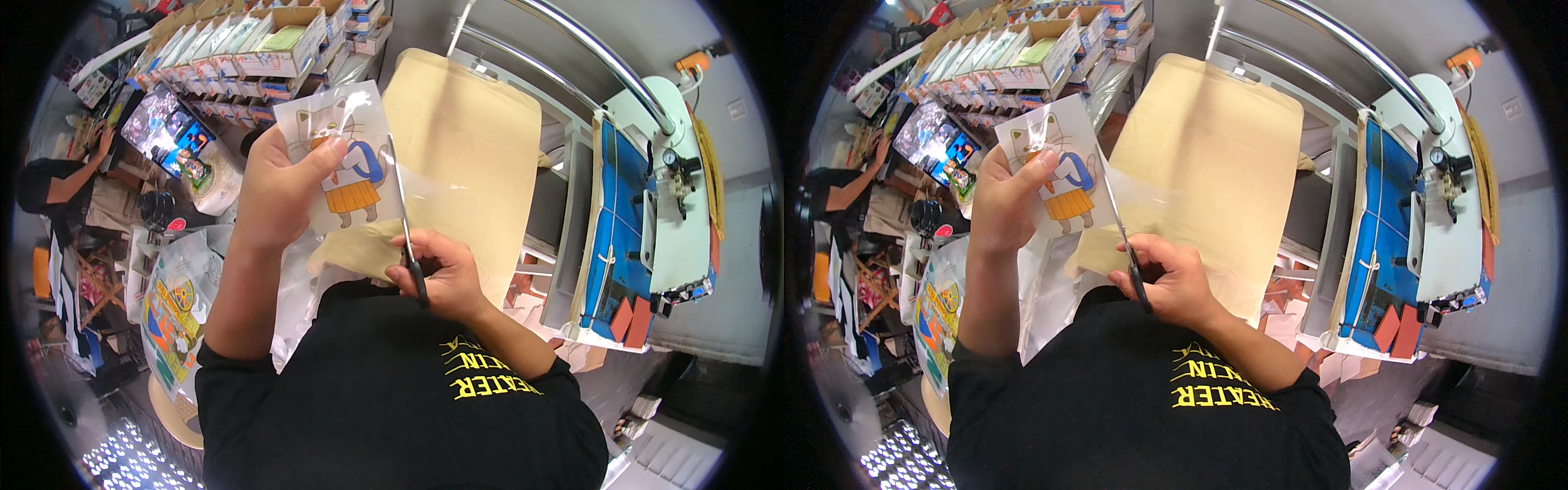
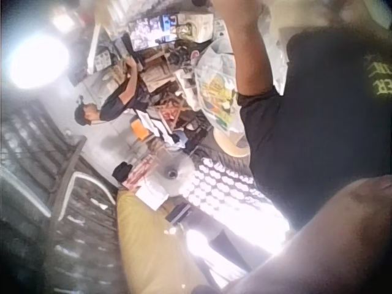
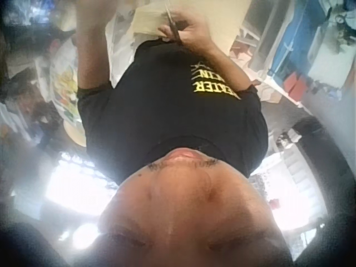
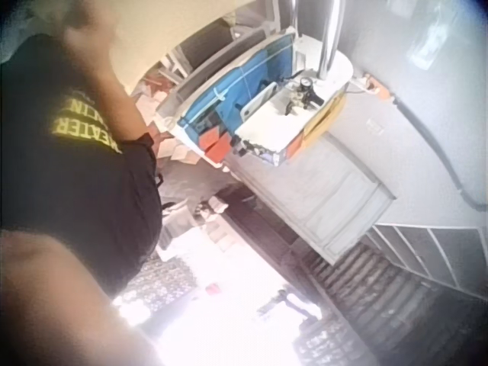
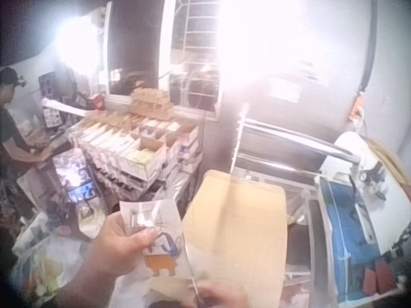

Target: The person prepares shirts for printing by hand, using scissors to trim graphic transfer sheets and positioning them onto t-shirts placed on a heat press machine.

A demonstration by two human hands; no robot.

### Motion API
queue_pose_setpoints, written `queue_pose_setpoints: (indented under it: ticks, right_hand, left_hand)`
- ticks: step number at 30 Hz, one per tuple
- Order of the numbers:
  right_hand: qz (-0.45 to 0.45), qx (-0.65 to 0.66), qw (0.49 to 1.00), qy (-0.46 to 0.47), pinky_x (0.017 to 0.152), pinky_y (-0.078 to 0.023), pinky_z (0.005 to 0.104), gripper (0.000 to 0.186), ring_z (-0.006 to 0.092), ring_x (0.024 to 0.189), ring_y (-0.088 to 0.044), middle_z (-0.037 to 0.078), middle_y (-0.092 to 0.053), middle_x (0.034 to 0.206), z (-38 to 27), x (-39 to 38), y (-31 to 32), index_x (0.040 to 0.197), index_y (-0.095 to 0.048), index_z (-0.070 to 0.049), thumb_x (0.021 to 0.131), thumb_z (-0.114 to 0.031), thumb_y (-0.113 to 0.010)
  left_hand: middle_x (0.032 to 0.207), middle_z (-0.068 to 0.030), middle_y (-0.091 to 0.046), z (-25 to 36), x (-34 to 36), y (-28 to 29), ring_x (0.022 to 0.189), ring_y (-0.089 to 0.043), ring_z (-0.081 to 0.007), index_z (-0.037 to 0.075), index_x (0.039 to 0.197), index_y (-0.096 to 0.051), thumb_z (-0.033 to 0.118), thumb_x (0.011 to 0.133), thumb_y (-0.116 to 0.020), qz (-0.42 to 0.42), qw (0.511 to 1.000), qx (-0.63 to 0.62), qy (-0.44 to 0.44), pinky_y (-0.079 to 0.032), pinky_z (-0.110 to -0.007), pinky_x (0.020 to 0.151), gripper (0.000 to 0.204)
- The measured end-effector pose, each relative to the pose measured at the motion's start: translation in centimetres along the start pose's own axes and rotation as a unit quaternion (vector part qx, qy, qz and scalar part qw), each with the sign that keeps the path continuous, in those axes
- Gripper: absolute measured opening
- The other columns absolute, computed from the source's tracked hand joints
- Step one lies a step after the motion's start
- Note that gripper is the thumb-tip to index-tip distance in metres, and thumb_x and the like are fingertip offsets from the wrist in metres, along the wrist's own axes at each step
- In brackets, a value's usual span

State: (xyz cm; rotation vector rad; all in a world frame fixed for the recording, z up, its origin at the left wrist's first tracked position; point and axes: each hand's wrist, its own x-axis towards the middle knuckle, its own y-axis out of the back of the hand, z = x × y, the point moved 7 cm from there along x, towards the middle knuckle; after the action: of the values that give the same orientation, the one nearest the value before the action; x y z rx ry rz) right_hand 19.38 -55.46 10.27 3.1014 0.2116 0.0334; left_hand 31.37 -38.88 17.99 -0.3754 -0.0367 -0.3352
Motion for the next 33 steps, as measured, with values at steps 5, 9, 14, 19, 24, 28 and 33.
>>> queue_pose_setpoints:
  ticks: [5,9,14,19,24,28,33]
  right_hand:
    - [-0.058,0.044,0.997,0.000,0.051,-0.037,0.0202,0.037,0.0017,0.056,-0.048,-0.004,-0.055,0.064,0.0,1.7,-3.5,0.112,-0.063,0.000,0.082,-0.011,-0.082]
    - [-0.120,0.064,0.991,0.006,0.050,-0.035,0.0205,0.037,0.0012,0.055,-0.046,-0.005,-0.055,0.064,0.5,3.1,-7.0,0.112,-0.064,0.000,0.082,-0.012,-0.081]
    - [-0.172,0.028,0.985,-0.018,0.050,-0.035,0.0216,0.033,0.0015,0.055,-0.045,-0.005,-0.054,0.063,0.8,3.7,-10.0,0.109,-0.067,-0.001,0.082,-0.012,-0.081]
    - [-0.179,0.015,0.984,-0.011,0.050,-0.036,0.0223,0.034,0.0019,0.055,-0.045,-0.004,-0.054,0.062,1.2,3.9,-10.7,0.110,-0.067,-0.001,0.082,-0.012,-0.082]
    - [-0.186,-0.013,0.982,-0.005,0.053,-0.048,0.0226,0.035,0.0070,0.059,-0.061,0.002,-0.065,0.074,0.9,4.0,-9.1,0.118,-0.062,0.001,0.086,-0.007,-0.076]
    - [-0.109,0.068,0.990,-0.055,0.053,-0.044,0.0218,0.043,0.0050,0.061,-0.057,0.000,-0.063,0.074,1.9,2.9,-6.3,0.121,-0.060,-0.001,0.083,-0.009,-0.080]
    - [0.029,0.172,0.984,-0.024,0.055,-0.046,0.0214,0.045,0.0069,0.064,-0.059,0.001,-0.064,0.079,-0.4,3.1,-1.7,0.120,-0.057,-0.002,0.082,-0.007,-0.080]
  left_hand:
    - [0.102,-0.0069,-0.069,0.0,-3.6,4.5,0.090,-0.066,-0.0124,-0.002,0.118,-0.062,0.010,0.091,-0.066,0.073,0.995,0.059,0.020,-0.053,-0.030,0.083,0.030]
    - [0.102,-0.0069,-0.070,0.0,-7.6,7.7,0.091,-0.065,-0.0122,-0.002,0.117,-0.062,0.010,0.091,-0.066,0.142,0.989,0.036,0.015,-0.053,-0.030,0.084,0.029]
    - [0.101,-0.0067,-0.069,1.1,-11.0,10.0,0.088,-0.064,-0.0113,-0.001,0.115,-0.061,0.007,0.090,-0.066,0.222,0.975,0.031,0.003,-0.051,-0.029,0.081,0.027]
    - [0.104,-0.0085,-0.070,1.1,-11.4,10.8,0.091,-0.066,-0.0126,-0.003,0.117,-0.062,0.006,0.092,-0.064,0.214,0.976,0.036,-0.001,-0.053,-0.031,0.084,0.026]
    - [0.100,-0.0072,-0.070,-0.2,-10.1,9.6,0.087,-0.066,-0.0112,-0.003,0.114,-0.063,0.006,0.091,-0.065,0.191,0.980,0.045,0.045,-0.053,-0.030,0.080,0.026]
    - [0.097,-0.0055,-0.070,-1.4,-7.7,8.6,0.085,-0.066,-0.0118,-0.003,0.114,-0.065,0.009,0.088,-0.068,0.093,0.987,0.097,0.092,-0.053,-0.030,0.079,0.028]
    - [0.099,-0.0075,-0.071,-3.0,-4.8,2.1,0.086,-0.066,-0.0145,-0.005,0.111,-0.066,0.011,0.086,-0.071,-0.264,0.924,0.208,0.181,-0.053,-0.030,0.080,0.030]
